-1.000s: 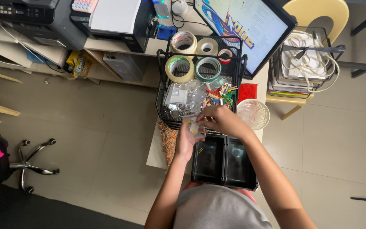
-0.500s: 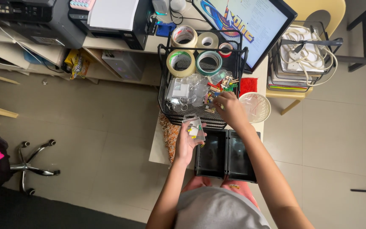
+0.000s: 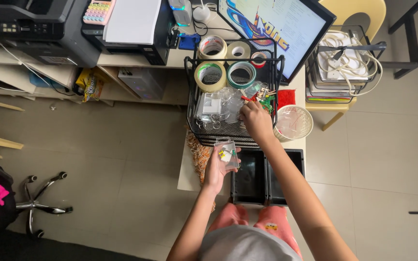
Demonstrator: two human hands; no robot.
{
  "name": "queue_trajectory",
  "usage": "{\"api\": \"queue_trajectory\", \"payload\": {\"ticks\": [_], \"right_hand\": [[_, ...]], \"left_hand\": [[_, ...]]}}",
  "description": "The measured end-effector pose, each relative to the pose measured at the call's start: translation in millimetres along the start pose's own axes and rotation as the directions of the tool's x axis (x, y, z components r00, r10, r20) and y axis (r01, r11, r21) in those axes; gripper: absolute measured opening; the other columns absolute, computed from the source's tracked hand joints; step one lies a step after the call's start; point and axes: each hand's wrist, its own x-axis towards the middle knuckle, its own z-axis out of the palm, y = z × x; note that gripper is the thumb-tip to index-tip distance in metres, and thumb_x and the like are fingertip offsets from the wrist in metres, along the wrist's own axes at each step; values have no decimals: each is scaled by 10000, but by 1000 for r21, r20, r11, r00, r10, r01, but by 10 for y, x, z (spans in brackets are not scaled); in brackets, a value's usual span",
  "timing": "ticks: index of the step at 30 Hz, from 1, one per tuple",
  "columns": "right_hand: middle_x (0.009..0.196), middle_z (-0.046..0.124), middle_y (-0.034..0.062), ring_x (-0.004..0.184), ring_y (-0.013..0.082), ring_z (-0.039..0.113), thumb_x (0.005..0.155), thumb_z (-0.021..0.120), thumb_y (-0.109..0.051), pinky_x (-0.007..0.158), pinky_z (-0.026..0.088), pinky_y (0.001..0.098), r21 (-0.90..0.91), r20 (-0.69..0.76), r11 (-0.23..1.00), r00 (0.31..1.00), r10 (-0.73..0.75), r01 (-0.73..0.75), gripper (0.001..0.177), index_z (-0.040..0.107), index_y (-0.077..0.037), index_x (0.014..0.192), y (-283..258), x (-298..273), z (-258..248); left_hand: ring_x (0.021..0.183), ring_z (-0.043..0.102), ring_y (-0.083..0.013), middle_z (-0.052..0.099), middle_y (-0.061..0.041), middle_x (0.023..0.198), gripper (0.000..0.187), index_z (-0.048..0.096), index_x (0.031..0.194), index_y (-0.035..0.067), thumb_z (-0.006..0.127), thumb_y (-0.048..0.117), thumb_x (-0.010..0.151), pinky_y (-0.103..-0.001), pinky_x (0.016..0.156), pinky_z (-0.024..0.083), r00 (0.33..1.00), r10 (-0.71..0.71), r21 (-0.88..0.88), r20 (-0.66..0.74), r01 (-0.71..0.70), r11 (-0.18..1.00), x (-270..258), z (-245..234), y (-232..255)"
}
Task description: The person cleans the inside of a black plastic container using a fluffy duster, then places the container on the desk. They proceed to sort through a wire basket filled with office supplies, picking up and organizing small items like clips and tape.
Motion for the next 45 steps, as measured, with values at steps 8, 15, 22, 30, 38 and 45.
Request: {"api": "queue_trajectory", "payload": {"ticks": [8,15,22,30,38,45], "right_hand": [[953,640,50,949,265,634,816,769,-173,802,552,399,-16,3,989,989,-145,145,145,712,-94,922,40,29,-118],[953,636,29,1000,244,638,811,745,-165,806,573,386,-87,100,974,975,-199,208,86,711,-139,886,87,95,-72],[1022,628,90,1033,285,636,884,736,-185,745,568,407,-129,98,970,976,-194,206,162,681,-44,941,59,126,-302],[1047,674,111,1001,333,660,824,741,-57,844,558,432,575,184,786,901,-393,225,139,720,-35,959,-258,70,-1146],[1016,661,61,1022,285,645,810,775,-166,789,571,424,164,245,978,955,-166,127,196,763,-147,1005,240,163,-560],[1049,634,81,1042,278,635,846,732,-146,840,574,403,-119,148,980,979,-141,159,135,719,-100,972,403,163,-322]], "left_hand": [[933,711,-229,691,-181,1288,547,508,1403,118,309,511,1079,-326,695,563,1000,-2,5,12,2,1000,38,36,16],[929,723,-239,700,-185,1278,547,515,1402,105,316,504,1085,-324,684,567,999,8,9,31,-8,1000,126,102,3],[932,725,-238,704,-163,1270,541,515,1392,109,326,507,1078,-319,693,570,1000,20,10,-4,-20,1000,210,168,1],[940,730,-237,704,-151,1138,590,543,1345,57,381,557,1076,-341,694,579,999,19,-65,-30,-21,998,521,105,-266],[933,731,-239,709,-159,1213,590,520,1393,83,371,536,1046,-342,680,578,993,29,-70,-114,-37,997,436,294,-124],[883,697,-163,718,-186,1262,571,536,1377,78,312,510,1079,-292,687,548,978,92,17,-186,-90,996,383,218,-75]]}}
